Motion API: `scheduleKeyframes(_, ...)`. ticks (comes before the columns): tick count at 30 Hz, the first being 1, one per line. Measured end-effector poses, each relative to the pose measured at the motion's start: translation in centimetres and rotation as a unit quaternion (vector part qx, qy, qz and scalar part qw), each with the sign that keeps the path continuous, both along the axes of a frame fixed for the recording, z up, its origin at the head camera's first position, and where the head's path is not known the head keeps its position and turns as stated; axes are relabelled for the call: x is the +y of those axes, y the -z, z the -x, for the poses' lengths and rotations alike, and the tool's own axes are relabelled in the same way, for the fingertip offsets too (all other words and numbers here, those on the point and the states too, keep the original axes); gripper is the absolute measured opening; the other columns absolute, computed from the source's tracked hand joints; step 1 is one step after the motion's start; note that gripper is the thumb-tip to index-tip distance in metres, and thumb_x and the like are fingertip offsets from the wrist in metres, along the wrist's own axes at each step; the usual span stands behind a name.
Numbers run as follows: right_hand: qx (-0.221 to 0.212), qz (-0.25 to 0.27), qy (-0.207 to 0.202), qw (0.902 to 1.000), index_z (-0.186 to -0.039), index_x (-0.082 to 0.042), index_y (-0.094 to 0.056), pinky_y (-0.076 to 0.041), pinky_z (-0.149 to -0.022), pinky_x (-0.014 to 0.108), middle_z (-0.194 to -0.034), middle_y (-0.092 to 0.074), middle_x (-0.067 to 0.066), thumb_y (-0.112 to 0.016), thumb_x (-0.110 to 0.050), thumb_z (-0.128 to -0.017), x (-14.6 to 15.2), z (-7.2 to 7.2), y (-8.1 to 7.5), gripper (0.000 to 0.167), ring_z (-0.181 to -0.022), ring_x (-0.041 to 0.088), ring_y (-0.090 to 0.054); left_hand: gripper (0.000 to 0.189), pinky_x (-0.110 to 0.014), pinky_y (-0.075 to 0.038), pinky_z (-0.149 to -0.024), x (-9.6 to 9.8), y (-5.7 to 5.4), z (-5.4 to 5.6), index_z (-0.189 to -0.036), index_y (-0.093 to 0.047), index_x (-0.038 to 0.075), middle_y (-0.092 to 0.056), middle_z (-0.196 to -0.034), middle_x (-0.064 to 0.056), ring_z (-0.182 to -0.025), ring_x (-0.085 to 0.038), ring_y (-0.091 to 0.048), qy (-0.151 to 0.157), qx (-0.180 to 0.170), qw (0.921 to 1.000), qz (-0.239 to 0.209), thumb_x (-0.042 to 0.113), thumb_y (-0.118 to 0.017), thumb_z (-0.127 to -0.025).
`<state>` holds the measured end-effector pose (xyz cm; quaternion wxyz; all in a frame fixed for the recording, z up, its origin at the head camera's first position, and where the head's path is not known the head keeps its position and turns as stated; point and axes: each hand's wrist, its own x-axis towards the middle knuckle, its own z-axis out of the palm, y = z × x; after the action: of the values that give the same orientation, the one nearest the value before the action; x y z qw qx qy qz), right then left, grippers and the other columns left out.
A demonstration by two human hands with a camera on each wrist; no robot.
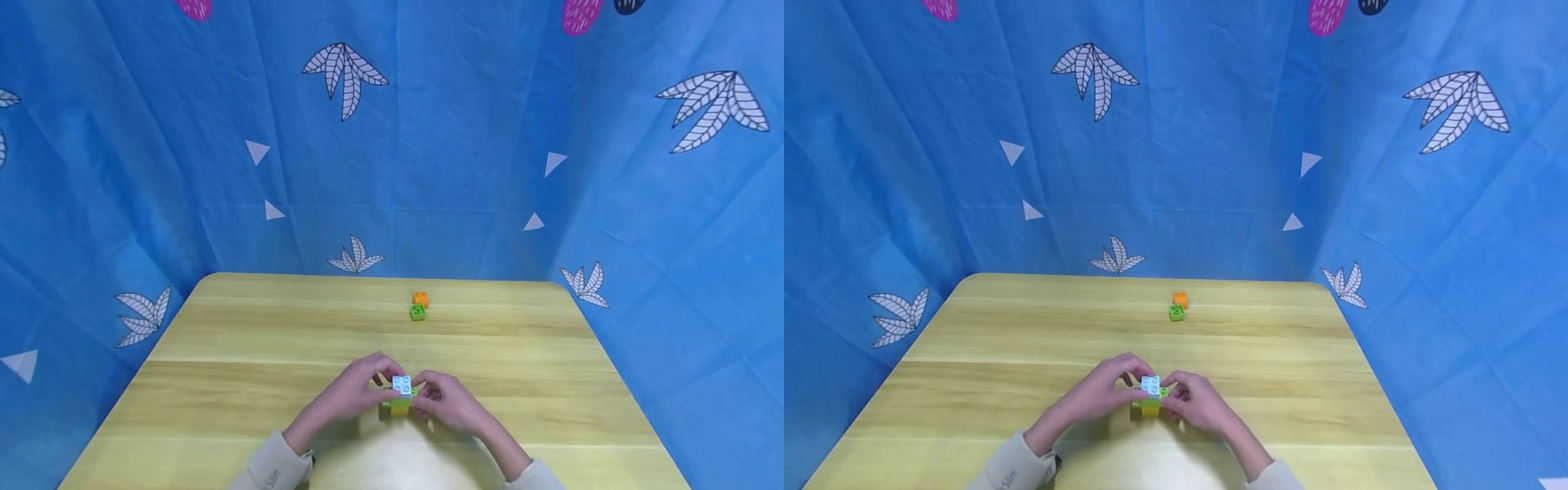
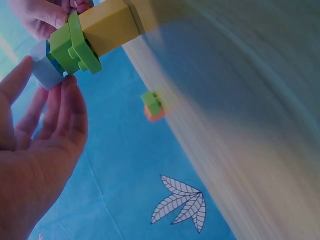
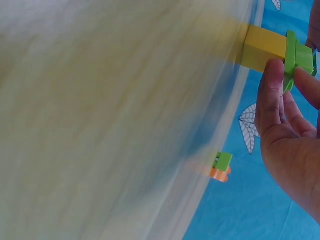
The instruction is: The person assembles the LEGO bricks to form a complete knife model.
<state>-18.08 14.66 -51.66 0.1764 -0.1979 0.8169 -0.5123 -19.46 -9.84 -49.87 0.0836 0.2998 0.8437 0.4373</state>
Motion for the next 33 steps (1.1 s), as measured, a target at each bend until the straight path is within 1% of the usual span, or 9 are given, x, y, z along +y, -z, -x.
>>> scheduleKeyframes(3,-0.001,-0.003,-0.001,1.0000,-0.126,0.001,-0.062,-0.062,-0.069,0.033,-0.091,-0.071,0.011,-0.070,-0.016,-0.098,0.04,0.05,-0.01,0.034,-0.076,0.024,-0.071,0.023,-0.024,-0.056,-0.090,0.05,-0.06,0.01,-0.116,-0.069,0.026,-0.065,-0.110,0.012,-0.102,-0.008,-0.063,0.000,-0.001,1.0000,0.001,0.026,-0.077,-0.094)
scheduleKeyframes(7,-0.006,-0.001,-0.001,1.0000,-0.127,0.001,-0.061,-0.063,-0.069,0.034,-0.091,-0.071,0.010,-0.070,-0.016,-0.098,0.02,-0.17,0.26,0.035,-0.077,0.025,-0.071,0.024,-0.024,-0.056,-0.090,0.08,0.24,-0.24,-0.117,-0.069,0.026,-0.065,-0.110,0.012,-0.102,-0.011,-0.064,-0.001,-0.002,1.0000,0.000,0.027,-0.077,-0.094)
scheduleKeyframes(14,0.001,-0.009,-0.002,1.0000,-0.127,0.001,-0.061,-0.063,-0.070,0.033,-0.092,-0.072,0.011,-0.070,-0.018,-0.099,-0.06,-0.17,0.30,0.035,-0.078,0.025,-0.071,0.025,-0.023,-0.056,-0.088,0.08,0.46,-0.26,-0.117,-0.069,0.025,-0.066,-0.110,0.011,-0.103,-0.015,-0.065,-0.008,0.006,0.9999,-0.001,0.025,-0.078,-0.093)
scheduleKeyframes(18,0.003,-0.011,0.001,0.9999,-0.127,0.000,-0.061,-0.063,-0.070,0.033,-0.092,-0.071,0.010,-0.070,-0.018,-0.098,-0.05,-0.06,0.32,0.035,-0.078,0.024,-0.071,0.025,-0.024,-0.057,-0.088,0.17,0.45,-0.21,-0.116,-0.070,0.023,-0.067,-0.108,0.010,-0.102,-0.015,-0.065,-0.010,0.019,0.9998,-0.001,0.024,-0.079,-0.092)
scheduleKeyframes(24,0.004,-0.014,0.002,0.9999,-0.129,0.000,-0.061,-0.062,-0.069,0.032,-0.091,-0.072,0.009,-0.071,-0.019,-0.098,0.02,-0.03,0.35,0.037,-0.078,0.023,-0.071,0.027,-0.025,-0.058,-0.089,0.28,0.47,-0.36,-0.114,-0.071,0.023,-0.068,-0.109,0.010,-0.101,-0.009,-0.064,-0.018,0.027,0.9995,0.005,0.024,-0.082,-0.089)
scheduleKeyframes(30,0.005,-0.011,0.001,0.9999,-0.129,0.001,-0.061,-0.062,-0.069,0.032,-0.091,-0.071,0.008,-0.070,-0.018,-0.098,-0.02,0.02,0.30,0.037,-0.078,0.024,-0.071,0.024,-0.024,-0.057,-0.088,0.27,0.42,-0.52,-0.112,-0.071,0.022,-0.068,-0.109,0.010,-0.102,-0.015,-0.066,-0.023,0.032,0.9992,0.009,0.025,-0.081,-0.090)
scheduleKeyframes(33,0.005,-0.011,0.002,0.9999,-0.129,0.001,-0.061,-0.062,-0.069,0.032,-0.090,-0.071,0.008,-0.070,-0.017,-0.098,-0.01,0.01,0.25,0.037,-0.078,0.024,-0.070,0.023,-0.024,-0.057,-0.088,0.31,0.42,-0.50,-0.112,-0.071,0.023,-0.068,-0.109,0.010,-0.102,-0.016,-0.066,-0.026,0.032,0.9991,0.010,0.026,-0.080,-0.091)
